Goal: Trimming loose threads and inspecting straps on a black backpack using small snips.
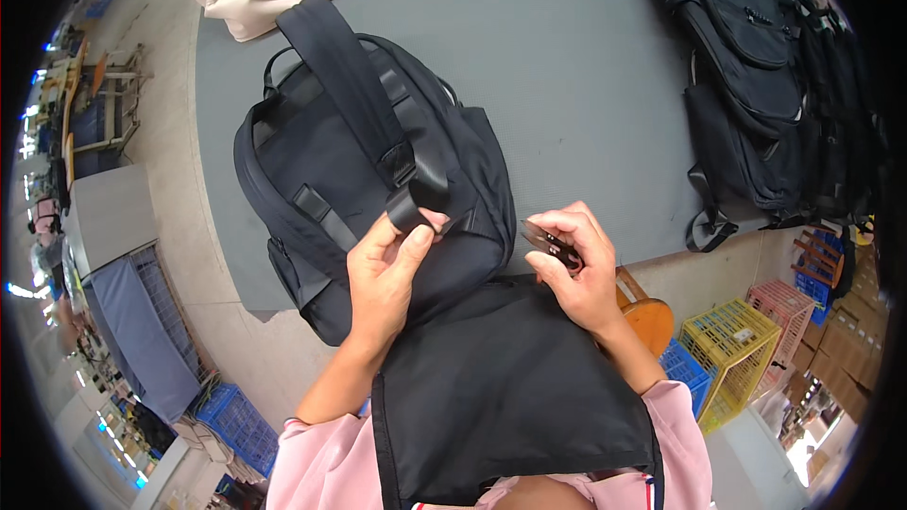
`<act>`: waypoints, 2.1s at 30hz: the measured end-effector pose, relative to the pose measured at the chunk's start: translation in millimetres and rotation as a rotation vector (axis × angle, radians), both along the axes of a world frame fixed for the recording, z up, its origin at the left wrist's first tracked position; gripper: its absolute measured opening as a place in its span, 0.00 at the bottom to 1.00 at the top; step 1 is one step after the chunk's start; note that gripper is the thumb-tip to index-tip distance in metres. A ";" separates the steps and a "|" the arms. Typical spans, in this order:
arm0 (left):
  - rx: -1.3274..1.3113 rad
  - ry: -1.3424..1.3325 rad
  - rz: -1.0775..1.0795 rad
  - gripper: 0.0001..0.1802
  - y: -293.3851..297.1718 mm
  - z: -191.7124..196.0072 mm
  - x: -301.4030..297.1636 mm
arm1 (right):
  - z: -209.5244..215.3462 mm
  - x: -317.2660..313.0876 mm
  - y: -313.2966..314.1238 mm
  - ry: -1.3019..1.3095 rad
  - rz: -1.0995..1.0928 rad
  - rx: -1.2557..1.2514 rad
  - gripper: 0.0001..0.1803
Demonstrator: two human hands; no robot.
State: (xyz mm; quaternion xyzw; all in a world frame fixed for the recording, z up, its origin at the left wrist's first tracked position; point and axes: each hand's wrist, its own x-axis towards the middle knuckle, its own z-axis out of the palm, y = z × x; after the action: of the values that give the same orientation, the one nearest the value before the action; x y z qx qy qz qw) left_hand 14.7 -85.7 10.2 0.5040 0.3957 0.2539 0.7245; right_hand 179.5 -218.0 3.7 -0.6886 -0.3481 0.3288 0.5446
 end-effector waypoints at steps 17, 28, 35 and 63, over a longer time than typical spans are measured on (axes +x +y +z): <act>-0.651 -0.321 0.226 0.12 -9.4 -28.1 -13.5 | -4.8 -2.6 15.8 -0.219 0.183 -0.119 0.09; -0.745 -0.347 0.250 0.11 -8.0 -36.7 -13.5 | -12.0 -3.8 17.3 -0.492 0.216 -0.039 0.06; -0.685 -0.349 0.237 0.11 -10.0 -36.2 -13.1 | -0.9 -4.8 22.2 -0.370 0.230 -0.132 0.07; 1.100 0.086 0.046 0.10 35.1 43.9 -5.0 | 58.2 -8.5 119.0 0.554 0.415 0.051 0.12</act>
State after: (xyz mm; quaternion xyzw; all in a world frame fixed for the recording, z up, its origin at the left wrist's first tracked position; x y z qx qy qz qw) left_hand 9.7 -50.6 54.1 0.8093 0.2451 0.4181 0.3319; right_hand 170.9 -99.0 61.8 -0.4741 -0.3277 0.5981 0.5568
